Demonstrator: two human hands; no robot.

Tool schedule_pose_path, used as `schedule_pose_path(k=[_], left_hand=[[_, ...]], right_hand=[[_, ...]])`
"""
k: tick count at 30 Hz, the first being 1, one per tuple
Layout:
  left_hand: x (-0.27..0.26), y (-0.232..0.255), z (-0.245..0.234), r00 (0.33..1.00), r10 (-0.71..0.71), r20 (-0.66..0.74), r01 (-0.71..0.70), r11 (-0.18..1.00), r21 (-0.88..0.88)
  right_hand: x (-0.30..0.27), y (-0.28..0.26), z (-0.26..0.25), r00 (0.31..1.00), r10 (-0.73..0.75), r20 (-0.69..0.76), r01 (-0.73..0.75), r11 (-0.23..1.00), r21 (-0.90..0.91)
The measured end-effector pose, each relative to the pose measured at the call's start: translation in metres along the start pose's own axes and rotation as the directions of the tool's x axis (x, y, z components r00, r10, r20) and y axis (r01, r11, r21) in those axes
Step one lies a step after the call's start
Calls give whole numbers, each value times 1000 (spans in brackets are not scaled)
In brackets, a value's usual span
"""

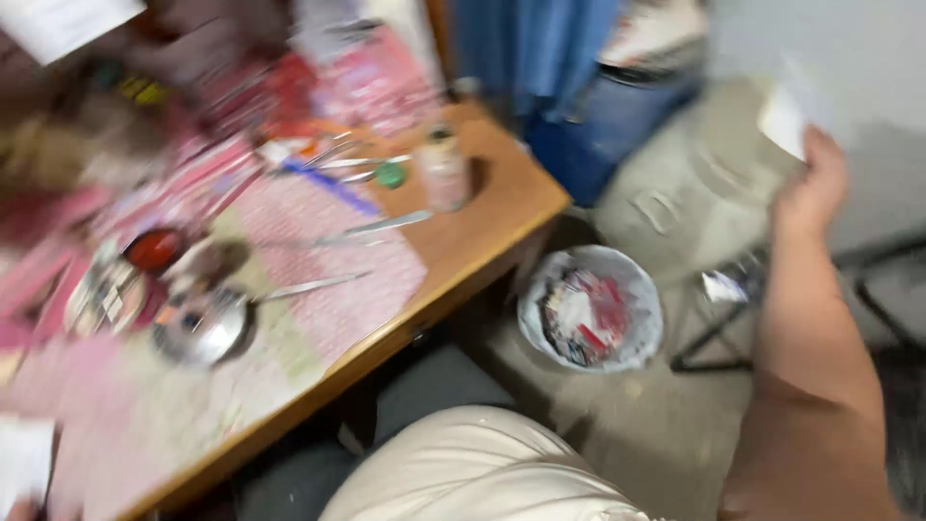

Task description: A dental technician writes notes, examines dental casts, and assembles components of a dental prosthesis.

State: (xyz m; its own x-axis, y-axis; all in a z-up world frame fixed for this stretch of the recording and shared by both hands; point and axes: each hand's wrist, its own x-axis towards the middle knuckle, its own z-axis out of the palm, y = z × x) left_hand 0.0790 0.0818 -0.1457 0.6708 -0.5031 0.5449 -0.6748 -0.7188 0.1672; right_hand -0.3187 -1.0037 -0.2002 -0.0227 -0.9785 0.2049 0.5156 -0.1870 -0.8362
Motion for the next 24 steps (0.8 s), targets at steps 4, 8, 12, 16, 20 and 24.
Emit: schedule_pose_path(k=[4,8,12,16,20,24], left_hand=[[13,116,-67,982,-184,-50,189,908,373],[45,169,-89,959,-274,-69,274,843,463],[32,173,-85,847,-462,-263,529,783,328],[29,163,-82,623,-697,-354,762,643,75],[37,158,-96,424,-875,-233,905,420,70],[26,143,-95,395,-899,-189,917,396,34]], right_hand=[[39,66,-35,879,107,465,408,337,-849],[35,122,-60,728,448,520,666,-281,-690],[-112,168,131,278,633,722,894,104,-436],[-317,57,167,-415,627,660,735,659,-163],[-484,-124,303,-731,-82,678,191,929,318],[-608,-175,396,-680,-333,653,32,877,480]])
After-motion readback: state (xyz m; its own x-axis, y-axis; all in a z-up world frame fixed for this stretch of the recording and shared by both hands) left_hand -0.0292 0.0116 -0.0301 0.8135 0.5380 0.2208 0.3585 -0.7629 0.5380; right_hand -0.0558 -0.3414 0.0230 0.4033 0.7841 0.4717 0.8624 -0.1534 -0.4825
